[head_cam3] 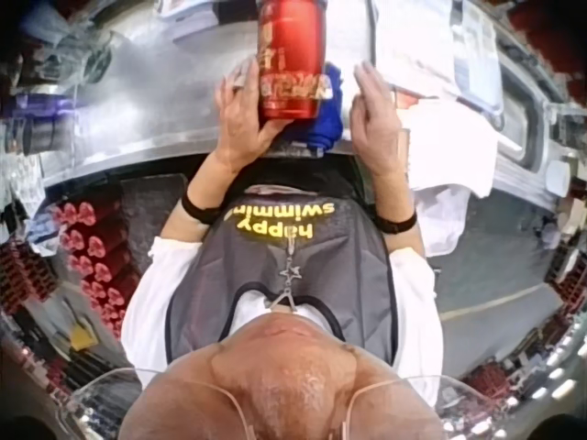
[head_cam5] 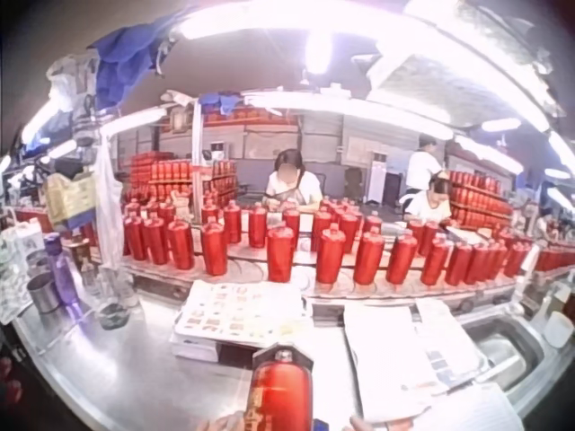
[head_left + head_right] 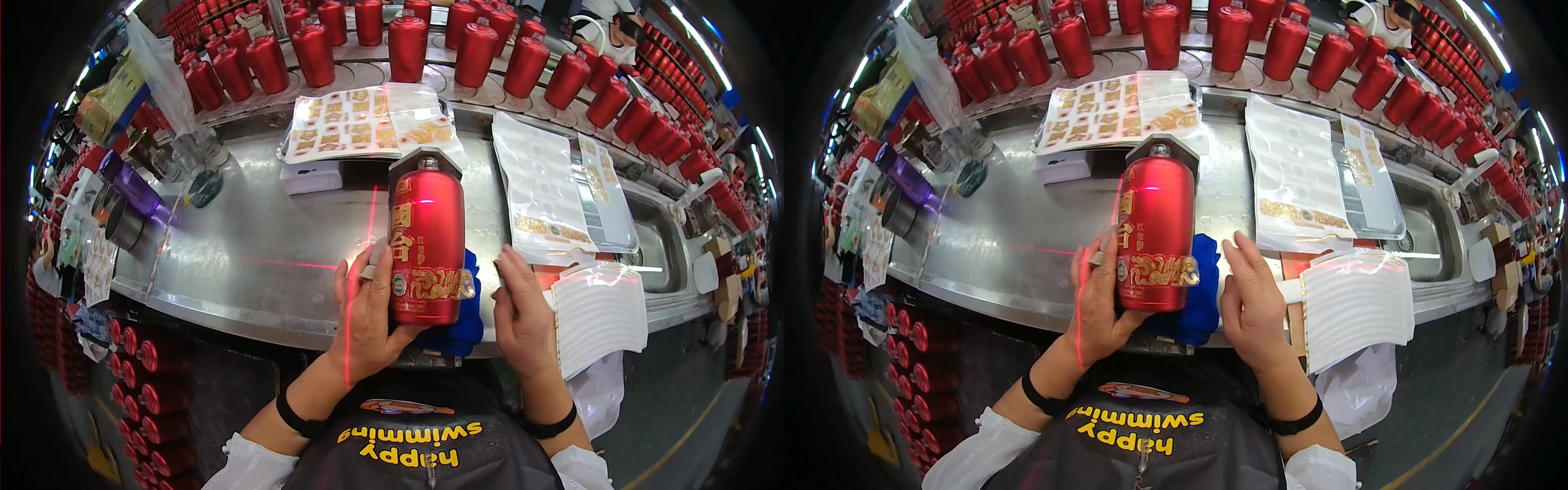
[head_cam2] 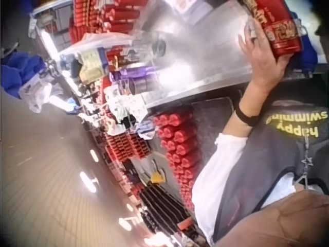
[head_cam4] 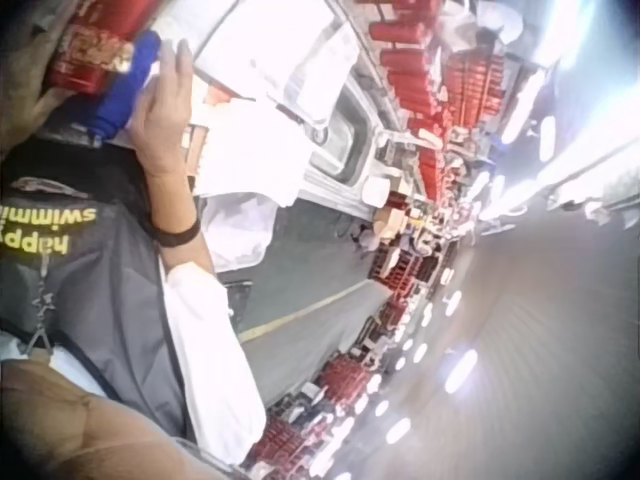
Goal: Applying gold labels to large red liquor bottles using a laser guide and a cleaning cloth.
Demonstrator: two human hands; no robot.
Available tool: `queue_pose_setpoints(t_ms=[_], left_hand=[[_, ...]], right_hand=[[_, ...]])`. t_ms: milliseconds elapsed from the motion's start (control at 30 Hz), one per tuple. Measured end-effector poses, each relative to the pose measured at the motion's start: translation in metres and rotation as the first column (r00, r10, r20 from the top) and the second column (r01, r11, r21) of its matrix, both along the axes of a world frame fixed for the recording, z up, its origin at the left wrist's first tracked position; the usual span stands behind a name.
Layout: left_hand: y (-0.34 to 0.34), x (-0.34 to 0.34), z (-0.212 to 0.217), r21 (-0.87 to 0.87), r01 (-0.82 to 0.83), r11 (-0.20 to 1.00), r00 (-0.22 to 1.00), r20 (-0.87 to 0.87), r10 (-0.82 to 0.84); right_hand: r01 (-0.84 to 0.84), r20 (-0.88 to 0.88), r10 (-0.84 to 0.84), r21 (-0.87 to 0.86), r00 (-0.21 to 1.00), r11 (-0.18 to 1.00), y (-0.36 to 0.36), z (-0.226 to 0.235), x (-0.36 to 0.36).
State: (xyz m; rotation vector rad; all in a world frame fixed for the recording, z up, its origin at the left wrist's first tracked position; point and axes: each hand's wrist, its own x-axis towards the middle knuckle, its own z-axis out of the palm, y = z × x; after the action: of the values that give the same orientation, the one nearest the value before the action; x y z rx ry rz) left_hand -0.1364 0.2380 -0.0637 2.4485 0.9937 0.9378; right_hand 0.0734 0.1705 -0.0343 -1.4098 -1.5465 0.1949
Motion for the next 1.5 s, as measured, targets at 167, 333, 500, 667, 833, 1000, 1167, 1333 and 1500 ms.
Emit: queue_pose_setpoints(t_ms=[167, 333, 500, 667, 833, 1000, 1167, 1333, 1500], left_hand=[[-0.006, 0.005, 0.009, 0.146, -0.050, 0.988, 0.988, -0.140, 0.070], [-0.001, 0.004, 0.002, 0.142, -0.041, 0.989, 0.991, -0.123, 0.059], [0.001, 0.004, -0.005, 0.069, -0.023, 0.997, 0.999, 0.032, 0.020], [-0.011, 0.005, 0.012, 0.367, -0.012, 0.930, 0.991, -0.121, 0.061], [-0.013, 0.020, 0.027, 0.504, 0.207, 0.838, 0.938, -0.346, -0.024], [-0.005, 0.020, 0.027, 0.281, 0.015, 0.960, 0.986, -0.162, 0.032], [-0.001, 0.012, 0.014, 0.237, 0.013, 0.971, 0.994, -0.112, 0.014], [-0.001, 0.009, 0.012, 0.236, 0.056, 0.970, 0.988, -0.155, -0.019], [-0.003, 0.009, 0.017, 0.245, 0.070, 0.967, 0.984, -0.175, -0.027]], right_hand=[[-0.110, -0.485, 0.029, -0.138, 0.874, 0.984, 0.009, 0.015, -0.016], [-0.036, -0.525, -0.024, -0.103, 0.851, 0.994, 0.021, -0.020, -0.016], [-0.079, -0.707, -0.103, -0.219, 0.700, 0.972, 0.012, -0.045, 0.000], [-0.146, -0.882, -0.046, -0.129, 0.469, 0.981, 0.008, -0.041, 0.005], [-0.103, -0.751, -0.092, -0.208, 0.654, 0.973, 0.016, -0.035, 0.005], [0.002, -0.624, -0.061, -0.095, 0.779, 0.995, 0.021, -0.029, 0.015], [-0.142, -0.743, 0.021, -0.100, 0.669, 0.985, 0.012, -0.025, 0.018], [-0.256, -0.794, 0.070, -0.109, 0.604, 0.961, 0.007, -0.024, 0.014], [-0.259, -0.772, 0.056, -0.143, 0.633, 0.955, 0.006, -0.023, 0.013]])
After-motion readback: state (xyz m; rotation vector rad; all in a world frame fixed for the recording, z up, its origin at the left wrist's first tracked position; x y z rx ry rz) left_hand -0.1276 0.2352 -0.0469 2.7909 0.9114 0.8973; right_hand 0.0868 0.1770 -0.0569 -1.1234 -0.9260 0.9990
